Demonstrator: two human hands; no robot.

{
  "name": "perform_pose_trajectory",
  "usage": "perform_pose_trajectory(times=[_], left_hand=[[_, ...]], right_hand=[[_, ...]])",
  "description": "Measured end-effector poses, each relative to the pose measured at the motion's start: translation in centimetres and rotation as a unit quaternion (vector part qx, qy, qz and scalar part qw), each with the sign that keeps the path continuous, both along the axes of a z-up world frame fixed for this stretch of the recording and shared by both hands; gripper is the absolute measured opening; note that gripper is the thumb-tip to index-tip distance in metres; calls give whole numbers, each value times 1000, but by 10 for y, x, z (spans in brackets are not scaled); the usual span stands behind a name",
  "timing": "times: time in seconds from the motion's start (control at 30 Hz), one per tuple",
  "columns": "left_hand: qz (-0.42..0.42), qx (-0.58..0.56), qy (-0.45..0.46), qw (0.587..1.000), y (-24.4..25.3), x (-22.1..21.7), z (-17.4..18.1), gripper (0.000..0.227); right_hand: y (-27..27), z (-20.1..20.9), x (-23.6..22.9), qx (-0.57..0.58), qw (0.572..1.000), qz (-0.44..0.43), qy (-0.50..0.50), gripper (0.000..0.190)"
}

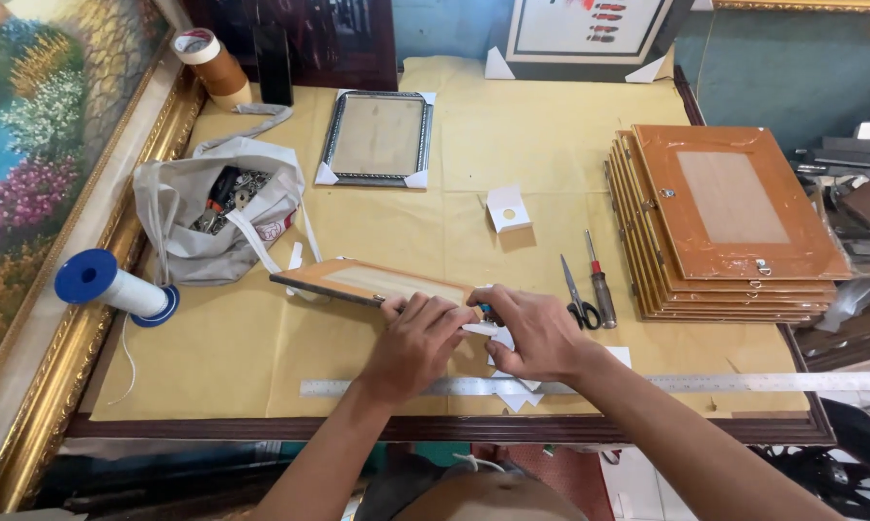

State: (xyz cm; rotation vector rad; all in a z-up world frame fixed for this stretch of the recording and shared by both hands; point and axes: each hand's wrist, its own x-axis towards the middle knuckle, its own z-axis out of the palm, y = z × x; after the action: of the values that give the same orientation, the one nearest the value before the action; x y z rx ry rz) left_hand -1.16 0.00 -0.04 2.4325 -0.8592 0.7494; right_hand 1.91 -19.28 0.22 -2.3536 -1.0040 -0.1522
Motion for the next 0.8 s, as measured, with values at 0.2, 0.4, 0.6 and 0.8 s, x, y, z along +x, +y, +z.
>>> perform_pose_trajectory(times=[0.2, 0.4, 0.6, 0.8], left_hand=[[1, 5, -18, 1000, 0, 4, -4, 19], [1, 0, -6, 1000, -1, 2, -7, 19], [17, -10, -6, 1000, -6, 5, -7, 25], [-8, -58, 23, 998, -6, 3, 5, 26]], right_hand=[[3, 2, 2, -6, 995, 12, -96, 45], [1, -12, 10, 1, 986, 36, -164, 36], [0, -19, 14, 24, 981, 33, -192, 35], [0, -22, 17, 48, 973, 45, -221, 32]])
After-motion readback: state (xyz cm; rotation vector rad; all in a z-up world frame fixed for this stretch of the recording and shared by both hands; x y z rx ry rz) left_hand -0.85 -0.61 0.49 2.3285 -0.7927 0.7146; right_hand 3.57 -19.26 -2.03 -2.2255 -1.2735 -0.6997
